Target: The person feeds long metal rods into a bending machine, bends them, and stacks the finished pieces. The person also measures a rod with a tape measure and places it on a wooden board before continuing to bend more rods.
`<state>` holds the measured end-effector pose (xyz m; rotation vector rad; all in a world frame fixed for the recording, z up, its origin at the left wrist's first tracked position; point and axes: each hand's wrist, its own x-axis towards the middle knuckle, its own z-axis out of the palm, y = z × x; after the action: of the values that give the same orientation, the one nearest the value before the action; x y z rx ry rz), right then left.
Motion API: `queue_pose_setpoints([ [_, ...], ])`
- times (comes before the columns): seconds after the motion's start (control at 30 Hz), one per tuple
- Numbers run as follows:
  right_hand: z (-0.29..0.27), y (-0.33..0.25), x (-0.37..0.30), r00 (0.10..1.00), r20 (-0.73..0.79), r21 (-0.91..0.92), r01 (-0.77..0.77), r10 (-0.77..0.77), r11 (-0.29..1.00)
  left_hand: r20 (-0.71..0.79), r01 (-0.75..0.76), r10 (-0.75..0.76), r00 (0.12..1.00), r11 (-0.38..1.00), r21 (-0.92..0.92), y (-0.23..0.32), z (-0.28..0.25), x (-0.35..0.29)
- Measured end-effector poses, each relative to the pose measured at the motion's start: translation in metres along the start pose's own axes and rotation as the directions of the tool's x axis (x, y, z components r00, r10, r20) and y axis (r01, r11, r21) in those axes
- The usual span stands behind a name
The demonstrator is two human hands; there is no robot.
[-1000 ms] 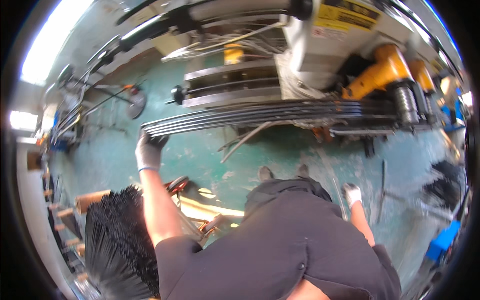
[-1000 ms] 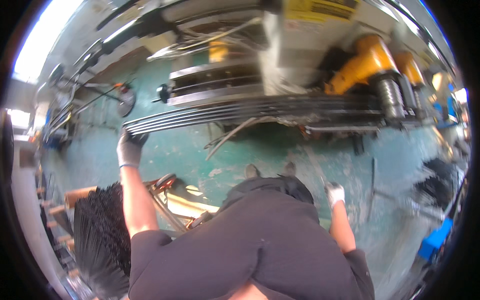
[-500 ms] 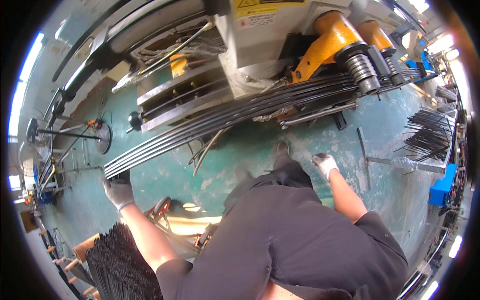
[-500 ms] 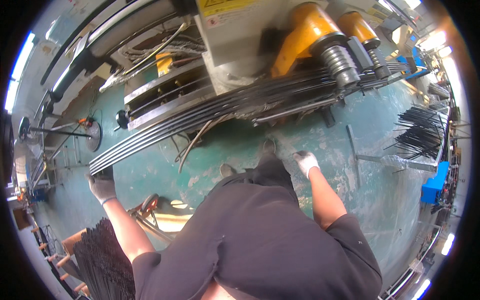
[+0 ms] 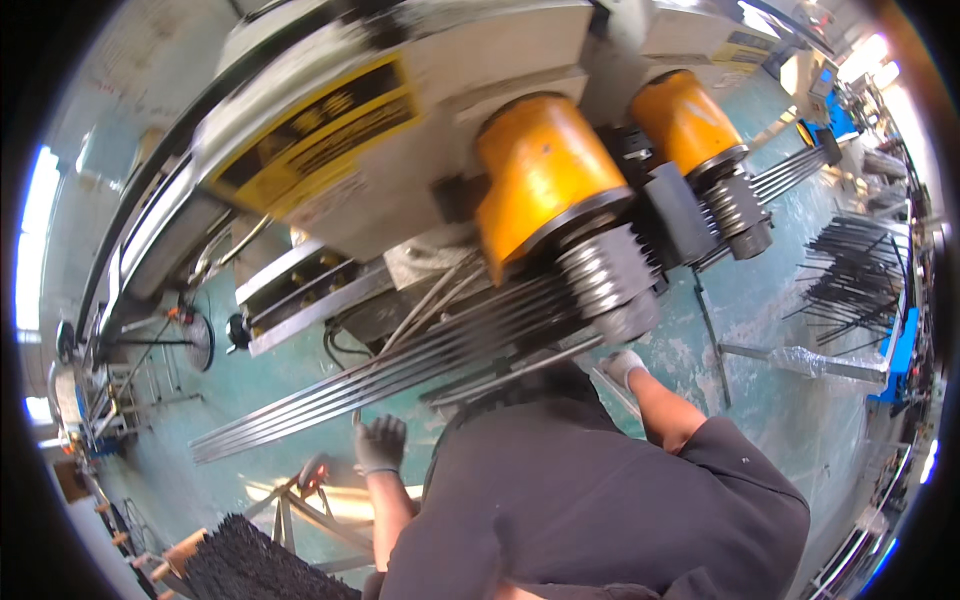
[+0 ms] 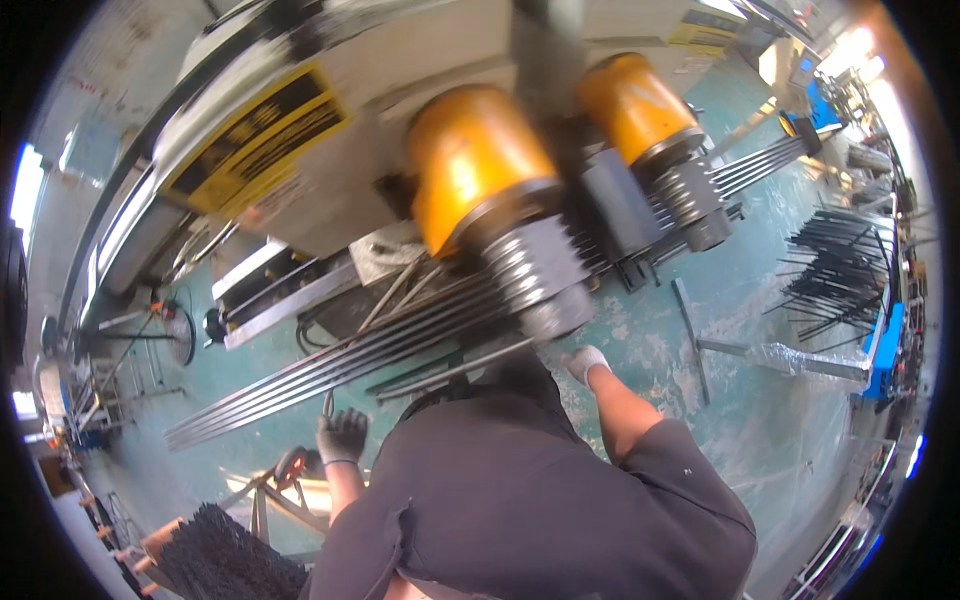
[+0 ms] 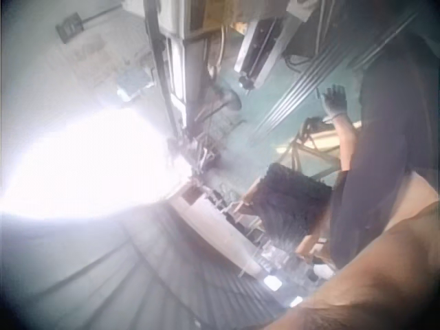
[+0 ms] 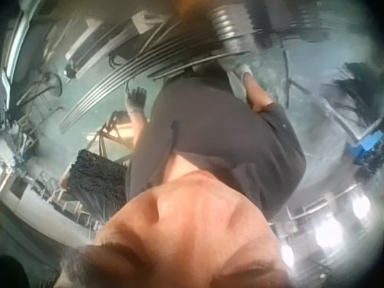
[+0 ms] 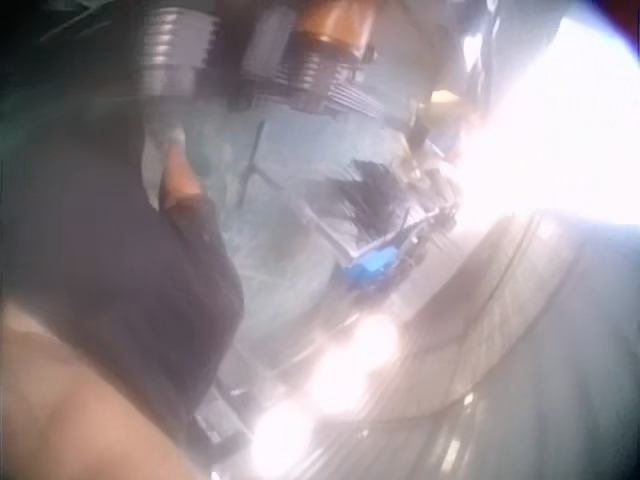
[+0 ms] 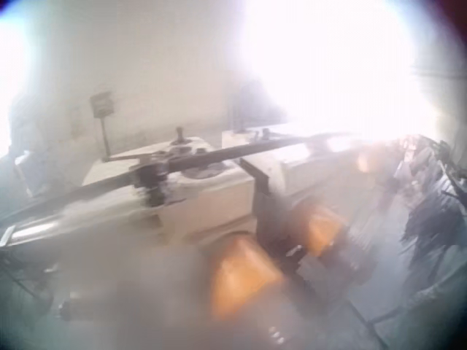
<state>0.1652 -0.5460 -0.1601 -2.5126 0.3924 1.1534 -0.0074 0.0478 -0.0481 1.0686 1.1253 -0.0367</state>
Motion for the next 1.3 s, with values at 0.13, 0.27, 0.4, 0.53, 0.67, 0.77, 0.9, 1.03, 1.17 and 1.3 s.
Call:
queue_pose_setpoints([
  [0.13,-0.085,-0.034,0.029,0.983,-0.133,0.113,0.142,-0.126,0.983,0.695,-0.513,0.129,0.707,-0.584,0.630,-0.005,0.059,-0.017],
  [0.27,-0.114,-0.052,0.035,0.929,-0.298,0.184,0.280,-0.218,0.942,0.184,-0.362,0.314,0.931,0.748,0.555,0.008,0.098,-0.022],
  [0.4,-0.110,-0.072,0.006,0.936,-0.267,0.296,0.307,-0.231,0.904,0.045,-0.155,0.148,0.988,0.960,0.232,0.006,0.104,-0.024],
  [0.53,-0.086,-0.056,-0.055,0.961,-0.191,0.211,0.238,-0.199,0.948,0.019,0.024,-0.028,0.999,0.985,0.173,-0.015,0.099,-0.013],
  [0.67,-0.019,0.003,-0.094,0.991,-0.117,0.201,-0.046,0.071,0.978,0.115,0.021,-0.056,0.992,0.956,0.292,-0.023,0.097,-0.010],
  [0.77,0.010,0.040,-0.131,0.986,-0.060,0.163,-0.147,0.158,0.976,0.140,0.028,-0.086,0.986,0.927,0.374,-0.030,0.088,-0.012],
  [0.9,0.047,0.078,-0.153,0.979,-0.033,0.117,-0.194,0.199,0.974,0.156,-0.022,-0.038,0.987,0.930,0.368,-0.029,0.068,-0.003],
  [1.03,0.046,0.080,-0.147,0.982,0.034,0.118,-0.187,0.185,0.975,0.105,-0.078,0.052,0.993,0.960,0.268,0.004,0.083,-0.027],
  [1.17,0.018,0.064,-0.121,0.982,-0.161,0.162,-0.072,0.099,0.984,0.148,-0.091,0.084,0.985,0.995,0.040,0.039,0.111,-0.038],
  [1.3,-0.063,0.014,-0.116,0.962,-0.272,0.273,0.081,-0.004,0.958,0.409,-0.583,0.489,0.771,0.800,0.144,0.043,0.093,0.011],
])
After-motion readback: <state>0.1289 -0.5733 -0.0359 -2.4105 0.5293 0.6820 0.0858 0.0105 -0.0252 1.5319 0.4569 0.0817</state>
